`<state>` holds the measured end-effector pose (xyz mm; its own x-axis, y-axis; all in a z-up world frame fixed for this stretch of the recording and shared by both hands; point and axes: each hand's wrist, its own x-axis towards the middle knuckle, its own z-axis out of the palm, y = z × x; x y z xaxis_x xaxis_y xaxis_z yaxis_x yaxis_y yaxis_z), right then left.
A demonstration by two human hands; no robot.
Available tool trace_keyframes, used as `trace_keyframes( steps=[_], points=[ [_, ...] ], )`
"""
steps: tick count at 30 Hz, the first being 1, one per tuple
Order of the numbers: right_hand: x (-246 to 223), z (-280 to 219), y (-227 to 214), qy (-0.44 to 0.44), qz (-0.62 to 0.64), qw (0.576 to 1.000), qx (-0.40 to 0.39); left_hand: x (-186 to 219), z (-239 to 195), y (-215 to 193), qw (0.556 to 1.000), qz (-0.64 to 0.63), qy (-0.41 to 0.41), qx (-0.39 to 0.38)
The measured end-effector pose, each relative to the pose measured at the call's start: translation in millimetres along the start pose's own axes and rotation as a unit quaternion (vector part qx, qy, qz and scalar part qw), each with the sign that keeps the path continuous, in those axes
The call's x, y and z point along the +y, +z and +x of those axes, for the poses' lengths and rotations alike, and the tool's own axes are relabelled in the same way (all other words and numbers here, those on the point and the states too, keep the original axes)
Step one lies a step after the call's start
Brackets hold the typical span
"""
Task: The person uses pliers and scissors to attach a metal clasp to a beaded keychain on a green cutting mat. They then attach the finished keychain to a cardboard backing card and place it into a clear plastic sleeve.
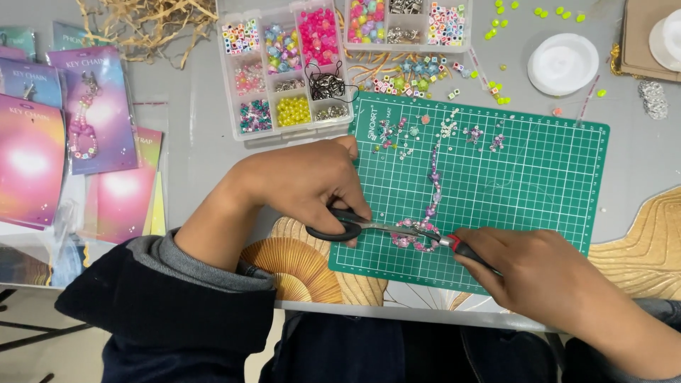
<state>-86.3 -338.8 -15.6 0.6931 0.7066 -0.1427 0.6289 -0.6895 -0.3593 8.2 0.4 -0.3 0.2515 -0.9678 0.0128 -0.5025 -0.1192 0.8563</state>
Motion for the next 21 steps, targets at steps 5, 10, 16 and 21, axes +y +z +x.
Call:
trace_keyframes(
  steps=[5, 10, 16, 21],
  points=[
    [-1.1, -0.8, 1.7, -0.008, -0.031, 0.999, 0.013, -0.7, 0.0, 0.9, 1.0, 0.01, -0.003, -0.002],
    [9.4, 9.1, -14.5, 0.057, 0.089, 0.992, -0.072, 2.8, -1.4, 7.1, 0.995, 0.093, -0.014, 0.017],
    [18.2, 26.0, -31.5, 0.065, 0.298, 0.94, -0.154, 25.8, -3.2, 6.8, 0.978, 0.193, -0.065, 0.045],
    [22.2, 31.8, -32.5, 0.098, 0.352, 0.908, -0.205, 28.7, -5.8, 12.1, 0.964, 0.237, -0.097, 0.078]
  ],
)
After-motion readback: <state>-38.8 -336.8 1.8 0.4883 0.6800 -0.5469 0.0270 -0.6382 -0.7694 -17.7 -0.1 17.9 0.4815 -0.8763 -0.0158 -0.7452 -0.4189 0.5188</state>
